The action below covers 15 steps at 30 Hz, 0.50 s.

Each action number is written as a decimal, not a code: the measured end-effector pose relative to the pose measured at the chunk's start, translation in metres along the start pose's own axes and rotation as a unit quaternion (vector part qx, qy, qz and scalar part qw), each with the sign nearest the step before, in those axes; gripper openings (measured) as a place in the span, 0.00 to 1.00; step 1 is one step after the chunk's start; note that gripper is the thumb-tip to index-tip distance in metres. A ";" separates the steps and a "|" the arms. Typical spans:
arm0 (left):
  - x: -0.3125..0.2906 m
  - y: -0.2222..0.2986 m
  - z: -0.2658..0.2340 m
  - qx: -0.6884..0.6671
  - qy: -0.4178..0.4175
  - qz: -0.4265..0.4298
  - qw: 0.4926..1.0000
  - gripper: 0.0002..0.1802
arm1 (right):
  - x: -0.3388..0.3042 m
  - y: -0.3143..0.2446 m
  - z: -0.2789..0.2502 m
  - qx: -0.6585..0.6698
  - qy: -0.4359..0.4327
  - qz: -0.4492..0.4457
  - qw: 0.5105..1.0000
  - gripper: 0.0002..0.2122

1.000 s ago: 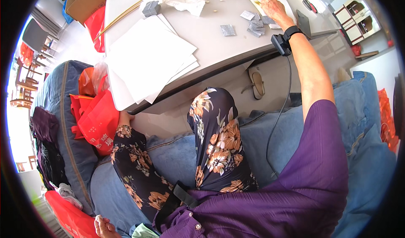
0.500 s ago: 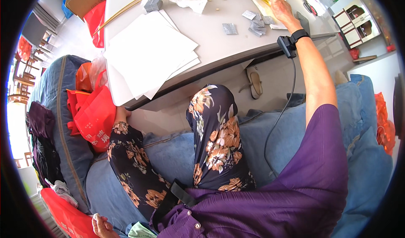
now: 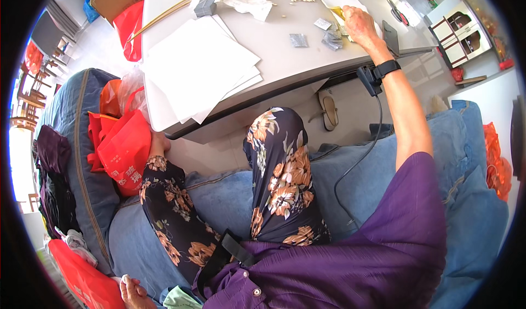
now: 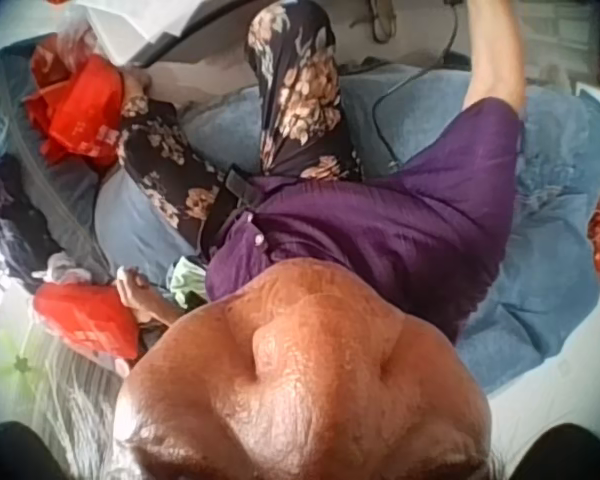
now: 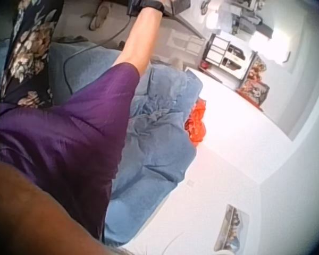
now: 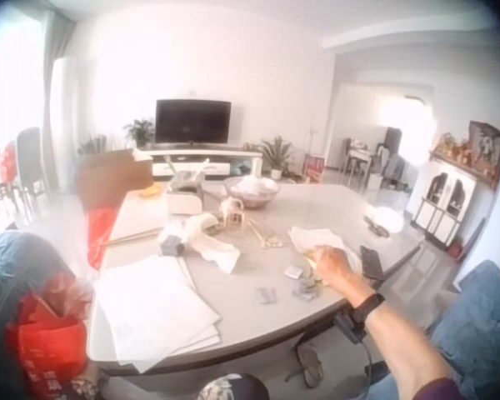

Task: Preparing and manipulating small objects, possibly sewing or threading.

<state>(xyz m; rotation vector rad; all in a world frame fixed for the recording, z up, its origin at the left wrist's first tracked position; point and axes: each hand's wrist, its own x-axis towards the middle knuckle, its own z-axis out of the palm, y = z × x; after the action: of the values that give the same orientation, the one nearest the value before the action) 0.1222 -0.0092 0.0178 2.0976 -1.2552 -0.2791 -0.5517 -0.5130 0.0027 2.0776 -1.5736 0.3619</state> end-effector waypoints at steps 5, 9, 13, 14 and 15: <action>-0.002 -0.005 -0.003 0.043 -0.003 0.085 0.995 0.10 | -0.008 -0.031 -0.009 -0.020 0.005 -0.023 1.000 0.07; -0.002 0.032 0.010 -0.209 0.087 -0.254 0.940 0.06 | -0.010 -0.047 -0.012 -0.005 -0.021 -0.018 1.000 0.06; -0.004 0.032 0.009 -0.189 0.076 -0.226 0.953 0.06 | -0.013 -0.059 -0.010 0.001 -0.037 -0.012 0.999 0.08; -0.005 0.031 0.009 -0.182 0.072 -0.217 0.956 0.06 | -0.014 -0.062 -0.010 0.009 -0.044 -0.001 0.999 0.10; -0.006 0.030 0.009 -0.176 0.068 -0.207 0.960 0.06 | -0.015 -0.063 -0.008 0.009 -0.044 -0.002 0.999 0.10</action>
<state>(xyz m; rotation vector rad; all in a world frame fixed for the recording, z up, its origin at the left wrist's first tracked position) 0.0936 -0.0172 0.0294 2.0059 -0.6211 -0.4946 -0.4956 -0.4842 -0.0126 2.1352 -1.6225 0.2883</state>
